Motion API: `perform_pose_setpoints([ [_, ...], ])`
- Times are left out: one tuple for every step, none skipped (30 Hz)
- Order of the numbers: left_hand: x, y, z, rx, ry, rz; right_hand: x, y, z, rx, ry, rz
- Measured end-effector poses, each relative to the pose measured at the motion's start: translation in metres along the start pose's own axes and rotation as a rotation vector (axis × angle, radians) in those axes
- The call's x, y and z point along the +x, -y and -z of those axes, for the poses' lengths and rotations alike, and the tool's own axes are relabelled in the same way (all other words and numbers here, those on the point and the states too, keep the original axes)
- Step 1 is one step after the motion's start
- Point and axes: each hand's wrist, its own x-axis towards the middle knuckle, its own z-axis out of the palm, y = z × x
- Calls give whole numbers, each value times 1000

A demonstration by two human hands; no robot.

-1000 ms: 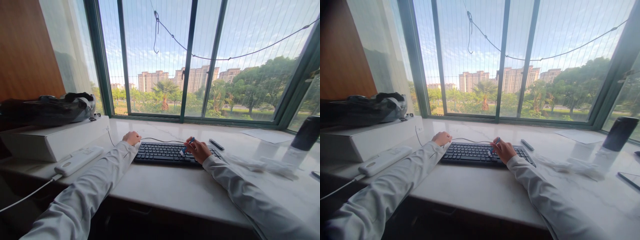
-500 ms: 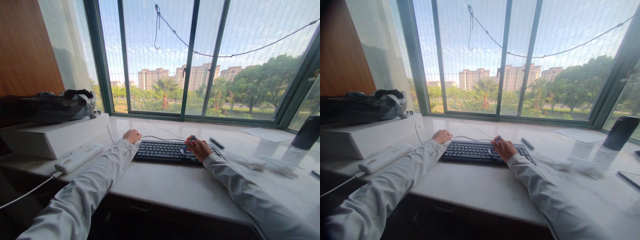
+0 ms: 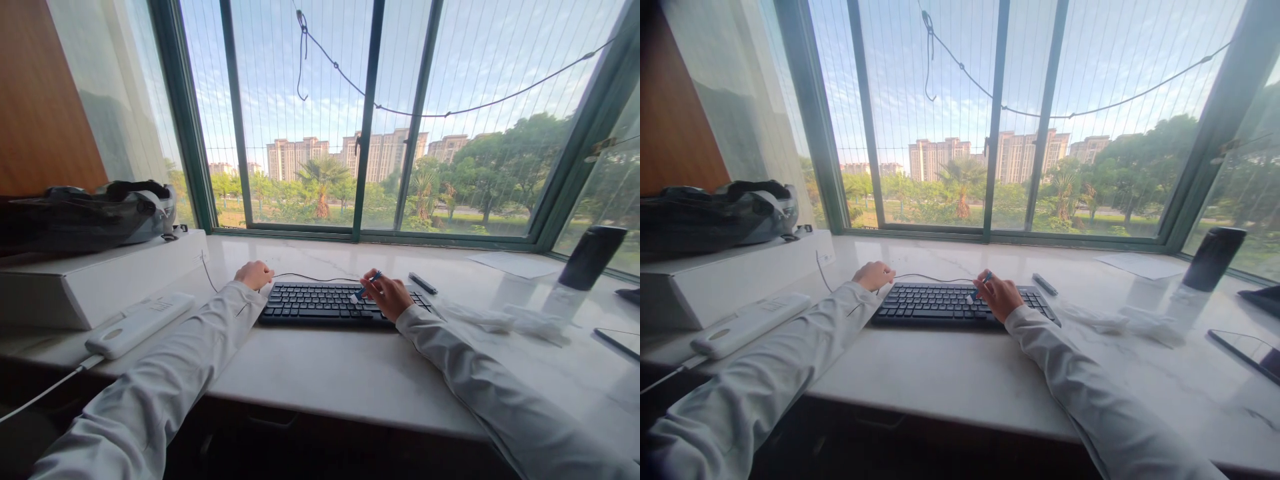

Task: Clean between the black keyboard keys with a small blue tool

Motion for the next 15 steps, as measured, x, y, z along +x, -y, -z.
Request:
perform_pose_setpoints([
  [0, 0, 0, -2, -3, -1, 0, 1, 0, -1, 1, -2],
  [-1, -1, 1, -1, -6, -1, -1, 2, 0, -3, 3, -3],
  [-1, -1, 1, 1, -7, -3, -1, 2, 1, -5, 5, -2],
  [-2, -1, 2, 4, -8, -5, -1, 3, 1, -7, 9, -1],
  [-2, -2, 2, 8, -7, -4, -1, 3, 0, -9, 16, 1],
  [-2, -2, 3, 11, -7, -1, -1, 3, 0, -10, 25, 4],
  [-3, -3, 3, 14, -6, 6, -1, 3, 0, -12, 37, 8],
  [-3, -3, 3, 16, -4, 13, -1, 2, -1, -12, 47, 12],
  [-3, -4, 4, 18, -1, 19, -1, 2, -1, -11, 56, 14],
  [-3, -4, 4, 20, 3, 21, -1, 2, -1, -9, 65, 13],
  [-4, -4, 4, 22, 7, 20, 0, 2, -2, -5, 72, 9],
  [-4, -4, 5, 23, 10, 18, 0, 2, -2, 0, 74, 5],
  [-4, -5, 5, 25, 12, 16, 0, 3, -3, 7, 75, 0],
  [-4, -5, 5, 27, 15, 16, 0, 3, -3, 17, 75, -4],
  [-5, -5, 6, 31, 17, 19, 0, 3, -3, 29, 74, -8],
])
